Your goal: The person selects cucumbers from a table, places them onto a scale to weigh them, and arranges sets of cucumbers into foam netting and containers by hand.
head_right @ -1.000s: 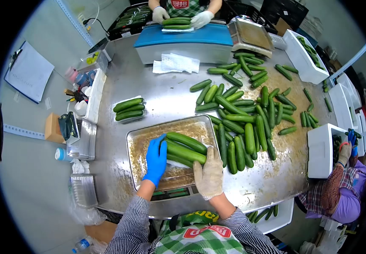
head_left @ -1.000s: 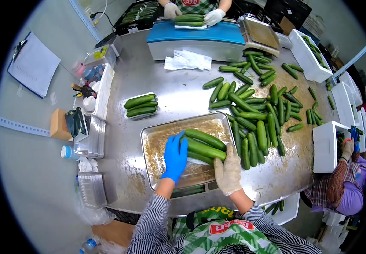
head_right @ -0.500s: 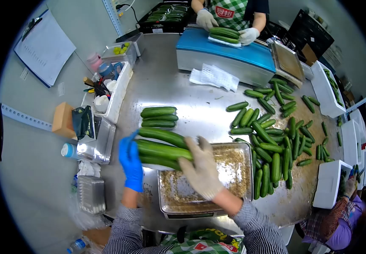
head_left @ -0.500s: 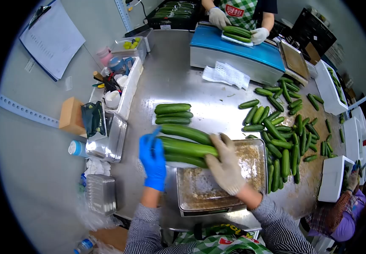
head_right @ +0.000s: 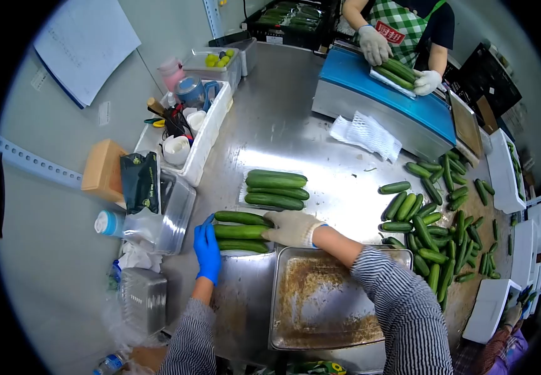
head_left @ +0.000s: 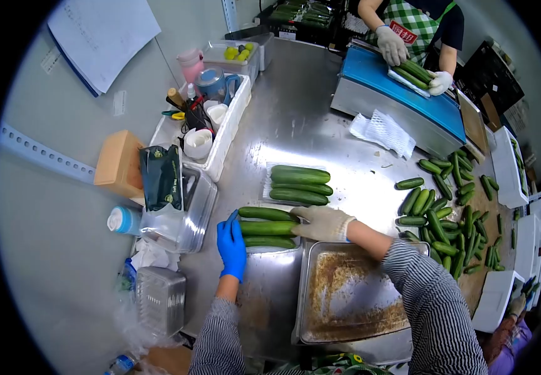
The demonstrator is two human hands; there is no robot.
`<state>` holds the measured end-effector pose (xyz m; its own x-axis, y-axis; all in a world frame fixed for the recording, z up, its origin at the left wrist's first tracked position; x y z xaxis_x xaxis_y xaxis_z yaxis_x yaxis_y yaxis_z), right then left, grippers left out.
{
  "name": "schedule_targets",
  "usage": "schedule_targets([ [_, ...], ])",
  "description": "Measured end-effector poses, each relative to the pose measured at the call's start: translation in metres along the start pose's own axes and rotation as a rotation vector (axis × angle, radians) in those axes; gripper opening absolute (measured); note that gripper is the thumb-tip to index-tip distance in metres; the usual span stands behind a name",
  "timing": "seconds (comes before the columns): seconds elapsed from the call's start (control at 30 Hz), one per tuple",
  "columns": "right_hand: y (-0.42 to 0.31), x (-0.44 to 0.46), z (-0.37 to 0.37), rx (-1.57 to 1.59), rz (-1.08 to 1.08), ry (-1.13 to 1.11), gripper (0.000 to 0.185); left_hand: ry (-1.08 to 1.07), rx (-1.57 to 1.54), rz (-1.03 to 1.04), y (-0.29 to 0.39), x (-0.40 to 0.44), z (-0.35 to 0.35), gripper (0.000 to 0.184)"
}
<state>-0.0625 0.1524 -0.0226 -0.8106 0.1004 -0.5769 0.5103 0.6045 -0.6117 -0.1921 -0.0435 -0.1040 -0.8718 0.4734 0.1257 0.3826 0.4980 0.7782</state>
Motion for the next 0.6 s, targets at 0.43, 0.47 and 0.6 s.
schedule_targets([
  [0.43,0.026,0.049,-0.055,-0.818,-0.368,0.44,0.085,-0.349,0.64,0.841,0.053,0.005,0.035,0.098],
  [0.47,0.025,0.056,-0.061,-0.824,-0.375,0.428,0.085,-0.336,0.626,0.853,0.057,0.012,0.041,0.097],
  [0.6,0.029,0.1,-0.119,-0.772,-0.433,0.539,0.094,-0.308,0.61,0.834,0.072,0.061,0.07,0.098],
])
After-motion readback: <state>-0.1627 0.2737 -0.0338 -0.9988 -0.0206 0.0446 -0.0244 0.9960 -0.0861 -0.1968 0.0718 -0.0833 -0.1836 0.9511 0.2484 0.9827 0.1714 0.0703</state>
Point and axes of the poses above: each hand's wrist, its own x-axis towards the middle knuckle, its own z-axis out of the palm, y = z × x, the point moved 7 cm from there along x, towards the middle knuckle, and after that the axes turned 6 degrees about x, right-handed, at the moved point
